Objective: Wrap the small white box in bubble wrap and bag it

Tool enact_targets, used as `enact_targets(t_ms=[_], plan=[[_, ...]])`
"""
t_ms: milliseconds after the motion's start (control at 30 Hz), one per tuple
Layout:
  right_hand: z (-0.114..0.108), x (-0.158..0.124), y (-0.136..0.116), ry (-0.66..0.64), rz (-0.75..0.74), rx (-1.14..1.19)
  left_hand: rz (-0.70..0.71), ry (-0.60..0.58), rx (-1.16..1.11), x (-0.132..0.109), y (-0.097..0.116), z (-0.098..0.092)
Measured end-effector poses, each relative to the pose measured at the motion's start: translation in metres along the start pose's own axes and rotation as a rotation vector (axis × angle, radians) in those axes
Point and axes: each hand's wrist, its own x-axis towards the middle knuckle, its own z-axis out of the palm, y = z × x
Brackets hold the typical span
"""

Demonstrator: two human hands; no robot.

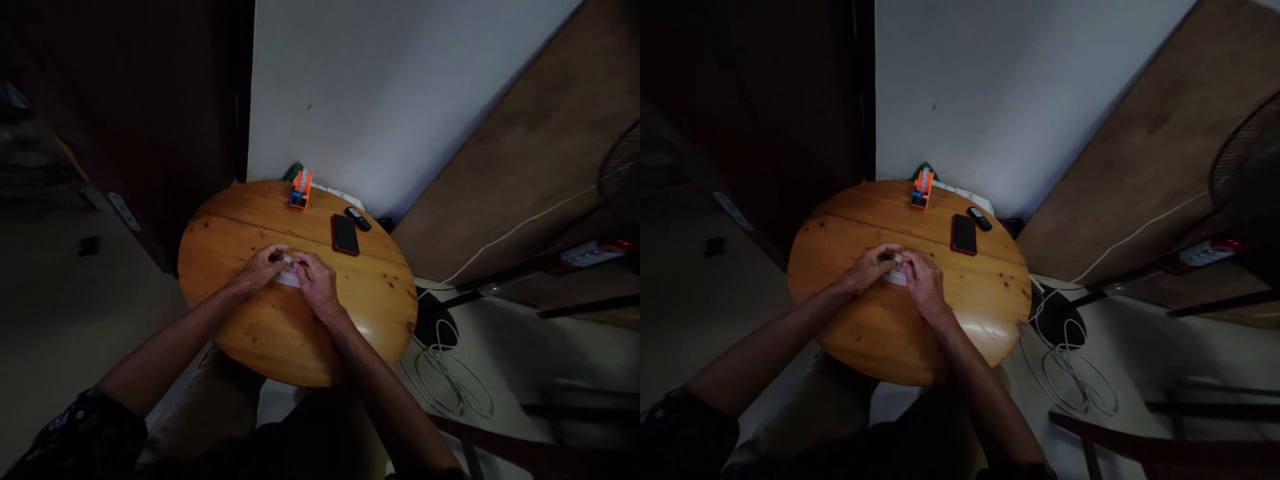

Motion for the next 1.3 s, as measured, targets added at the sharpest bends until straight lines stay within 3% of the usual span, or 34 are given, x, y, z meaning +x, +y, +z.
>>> enact_targets(t_ms=[500,767,1033,1133,1233,1300], plan=[[-0.01,-0.01,-0.011,-0.069,-0.301,-0.275,0.003,-0.046,0.047,0.0,0.003,-0.005],[-0.011,-0.014,-0.013,-0.132,-0.324,-0.347,0.003,-0.041,0.044,-0.002,0.004,-0.004],[-0.012,-0.014,-0.017,-0.126,-0.313,-0.222,0.027,-0.038,0.059,0.0,0.001,-0.005],[-0.015,-0.013,-0.013,-0.013,-0.228,-0.108,0.022,-0.045,0.053,0.0,0.0,-0.006],[-0.019,-0.01,0.0,0.153,0.02,0.045,0.006,-0.048,0.049,-0.001,0.001,-0.007],[-0.02,-0.009,0.012,0.134,0.152,0.171,-0.005,-0.046,0.056,-0.002,0.002,-0.006]])
